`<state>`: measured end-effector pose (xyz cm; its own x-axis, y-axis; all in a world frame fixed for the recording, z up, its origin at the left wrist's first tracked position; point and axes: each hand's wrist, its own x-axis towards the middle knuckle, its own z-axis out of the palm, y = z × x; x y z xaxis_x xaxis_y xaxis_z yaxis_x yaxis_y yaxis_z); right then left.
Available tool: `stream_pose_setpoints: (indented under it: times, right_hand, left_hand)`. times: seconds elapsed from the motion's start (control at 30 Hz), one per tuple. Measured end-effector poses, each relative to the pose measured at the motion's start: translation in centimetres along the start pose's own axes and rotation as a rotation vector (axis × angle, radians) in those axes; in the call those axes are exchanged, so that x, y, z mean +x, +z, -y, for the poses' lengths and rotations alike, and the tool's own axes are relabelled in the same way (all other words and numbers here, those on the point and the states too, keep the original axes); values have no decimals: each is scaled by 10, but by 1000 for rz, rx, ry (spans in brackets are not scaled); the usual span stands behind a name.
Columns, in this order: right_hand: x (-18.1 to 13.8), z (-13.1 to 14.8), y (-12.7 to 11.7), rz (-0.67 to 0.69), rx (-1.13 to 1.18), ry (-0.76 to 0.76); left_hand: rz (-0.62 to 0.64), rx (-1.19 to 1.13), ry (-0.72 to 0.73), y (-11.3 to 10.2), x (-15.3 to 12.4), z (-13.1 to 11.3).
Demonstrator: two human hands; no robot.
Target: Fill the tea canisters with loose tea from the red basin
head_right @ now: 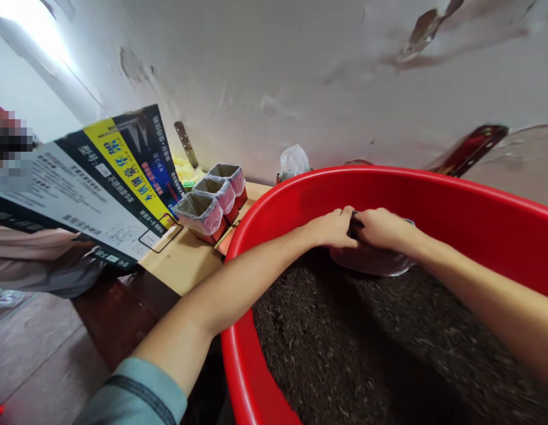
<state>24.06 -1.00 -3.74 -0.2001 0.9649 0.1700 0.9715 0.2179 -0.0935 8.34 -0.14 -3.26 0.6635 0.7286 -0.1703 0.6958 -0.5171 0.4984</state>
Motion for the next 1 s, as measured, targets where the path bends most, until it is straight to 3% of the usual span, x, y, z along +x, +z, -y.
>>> stream_pose_setpoints:
  times: [0.07, 0.13, 0.17, 0.2, 0.27, 0.37, 0.43, 0.57, 0.73, 1.0]
  right_hand:
    - [-27, -1, 4, -175, 14, 10]
    - [-61, -5, 18, -299, 114, -195]
    - [-79, -7, 28, -238, 179, -388]
    - [-96, -8, 40, -81, 219, -568]
    - [-124, -4, 64, 43, 208, -634]
    - [-146, 14, 90, 113, 133, -449]
    - [-149, 28, 93, 164, 127, -356]
    - [-144, 44, 82, 248, 198, -358]
    - [-138, 53, 78, 184, 147, -248]
    - [-139, 54, 77, 264, 152, -282]
  left_hand:
    - [2, -3, 4, 1, 1, 1]
    - [-2, -12, 4, 2, 2, 2]
    - [-7, -18, 3, 2, 3, 2]
    - [-14, -22, 5, 3, 3, 3]
    - [-24, -21, 15, 3, 4, 4]
    - [-37, 5, 28, 2, 3, 4]
    - [-48, 17, 32, 1, 2, 3]
    - [-43, 26, 25, -2, 1, 2]
    - [-40, 29, 28, -3, 0, 2]
    - [-36, 28, 18, -5, -4, -1]
